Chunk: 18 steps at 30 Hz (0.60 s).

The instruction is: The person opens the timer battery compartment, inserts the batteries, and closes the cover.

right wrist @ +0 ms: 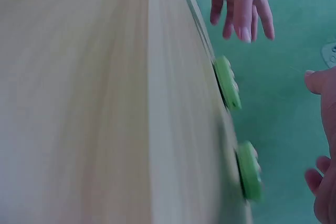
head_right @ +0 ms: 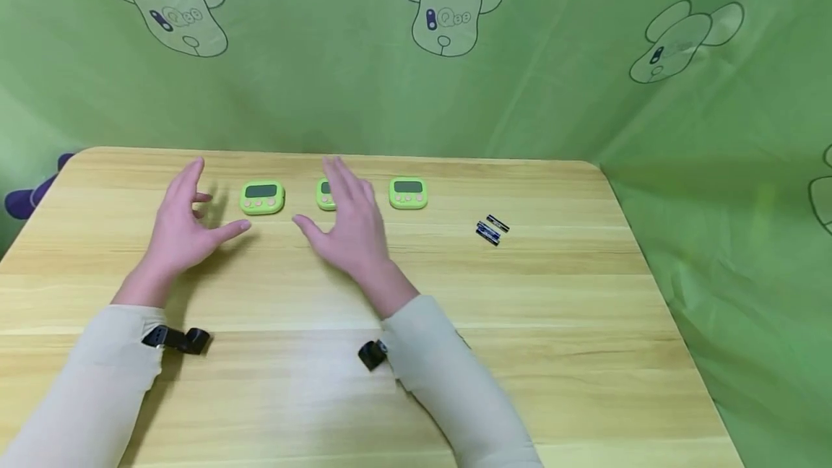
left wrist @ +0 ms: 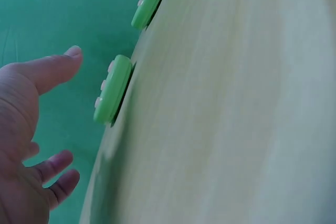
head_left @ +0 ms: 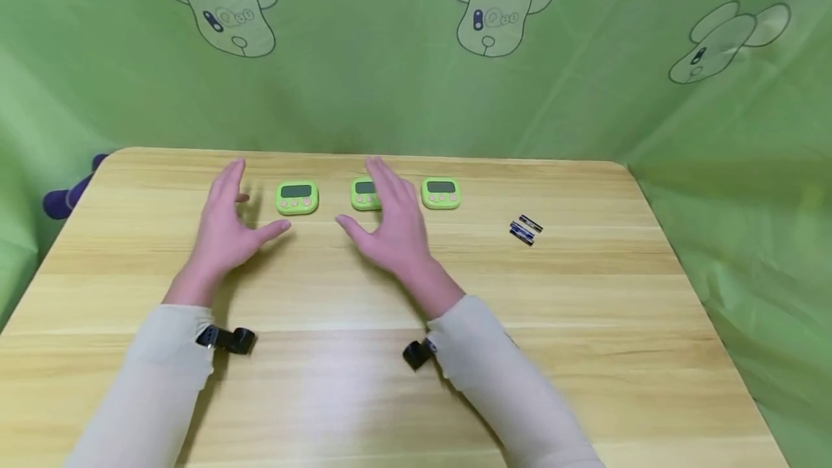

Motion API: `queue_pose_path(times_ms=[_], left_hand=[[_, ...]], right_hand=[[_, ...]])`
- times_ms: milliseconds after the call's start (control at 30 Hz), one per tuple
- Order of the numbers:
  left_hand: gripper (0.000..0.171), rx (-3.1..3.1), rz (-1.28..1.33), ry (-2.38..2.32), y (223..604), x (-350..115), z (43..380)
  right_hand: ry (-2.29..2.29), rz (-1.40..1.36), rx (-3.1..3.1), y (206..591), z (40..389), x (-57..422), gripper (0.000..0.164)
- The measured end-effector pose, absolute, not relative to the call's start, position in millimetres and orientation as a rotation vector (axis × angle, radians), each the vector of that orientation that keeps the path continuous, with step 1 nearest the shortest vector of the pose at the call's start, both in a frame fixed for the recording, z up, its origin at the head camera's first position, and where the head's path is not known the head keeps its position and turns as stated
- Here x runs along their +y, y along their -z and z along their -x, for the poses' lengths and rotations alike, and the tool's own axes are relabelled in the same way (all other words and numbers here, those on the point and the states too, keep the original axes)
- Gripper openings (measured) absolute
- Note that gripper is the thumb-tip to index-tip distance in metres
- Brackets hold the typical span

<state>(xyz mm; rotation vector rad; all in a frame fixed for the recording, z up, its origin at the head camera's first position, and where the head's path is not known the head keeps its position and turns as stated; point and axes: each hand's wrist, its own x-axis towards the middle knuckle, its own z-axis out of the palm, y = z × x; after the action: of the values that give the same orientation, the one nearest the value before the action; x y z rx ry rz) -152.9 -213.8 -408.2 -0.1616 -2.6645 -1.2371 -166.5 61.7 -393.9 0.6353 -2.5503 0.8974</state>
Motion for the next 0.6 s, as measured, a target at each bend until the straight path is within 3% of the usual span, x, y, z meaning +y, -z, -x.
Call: queue_pose_path(times_ms=[600], left_hand=[[0.075, -2.756, 0.088, 1.499, 427, -216, 180]], right_hand=[[-1.024, -0.645, -2.903, 421, 196, -12, 0.082]])
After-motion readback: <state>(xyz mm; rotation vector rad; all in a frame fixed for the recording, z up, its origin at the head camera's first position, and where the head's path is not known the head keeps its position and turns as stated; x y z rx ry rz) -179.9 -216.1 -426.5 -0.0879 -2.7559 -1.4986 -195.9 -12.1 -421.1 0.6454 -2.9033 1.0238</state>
